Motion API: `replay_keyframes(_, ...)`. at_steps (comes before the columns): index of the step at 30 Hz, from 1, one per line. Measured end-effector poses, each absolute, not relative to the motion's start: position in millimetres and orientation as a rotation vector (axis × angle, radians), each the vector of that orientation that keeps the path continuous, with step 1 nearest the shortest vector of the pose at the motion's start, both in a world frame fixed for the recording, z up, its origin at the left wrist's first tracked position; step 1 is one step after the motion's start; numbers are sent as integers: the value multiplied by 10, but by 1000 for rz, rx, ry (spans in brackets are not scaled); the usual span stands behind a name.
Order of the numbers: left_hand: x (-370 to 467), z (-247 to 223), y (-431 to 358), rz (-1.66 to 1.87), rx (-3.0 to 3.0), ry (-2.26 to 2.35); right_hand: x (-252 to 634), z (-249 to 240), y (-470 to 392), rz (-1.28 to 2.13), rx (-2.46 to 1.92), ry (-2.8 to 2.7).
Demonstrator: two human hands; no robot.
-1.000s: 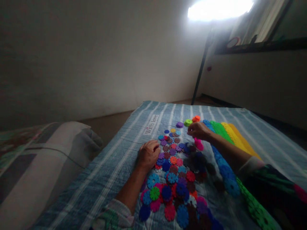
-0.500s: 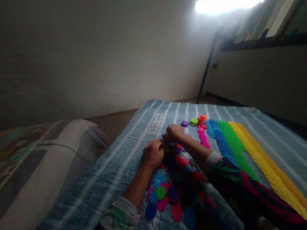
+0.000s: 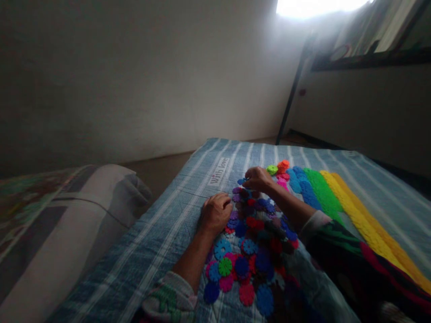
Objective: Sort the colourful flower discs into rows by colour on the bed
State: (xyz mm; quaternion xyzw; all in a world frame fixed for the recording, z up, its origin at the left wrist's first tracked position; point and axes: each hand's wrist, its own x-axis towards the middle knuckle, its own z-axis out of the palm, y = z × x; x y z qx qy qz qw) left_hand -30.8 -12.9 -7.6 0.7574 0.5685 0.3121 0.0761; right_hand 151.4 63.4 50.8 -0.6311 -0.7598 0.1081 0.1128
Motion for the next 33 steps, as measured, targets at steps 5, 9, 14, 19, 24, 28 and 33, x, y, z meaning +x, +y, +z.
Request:
replay_keyframes(5, -311, -100, -107, 955, 2268, 1712, 1747, 459, 489, 341, -1840, -2313)
replay_keyframes(9, -315, -103, -90, 953, 2264, 1713, 1600, 406, 393, 292, -1806, -2371)
replay_keyframes(14, -316, -80, -96, 946, 2262, 1703, 1438, 478, 378, 284, -1686, -2427)
replay_keyframes(19, -310, -66, -103, 942, 2250, 1701, 1568, 510, 412, 296, -1755, -2411)
replay_keyframes(24, -310, -74, -97, 959, 2244, 1699, 1589, 444, 383, 318, -1795, -2453)
replay_keyframes(28, -316, -87, -87, 975, 2275, 1681, 1537, 445, 373, 326, -1812, -2408)
replay_keyframes(33, -317, -90, -82, 970, 2278, 1688, 1566, 478, 399, 421, -1806, -2319)
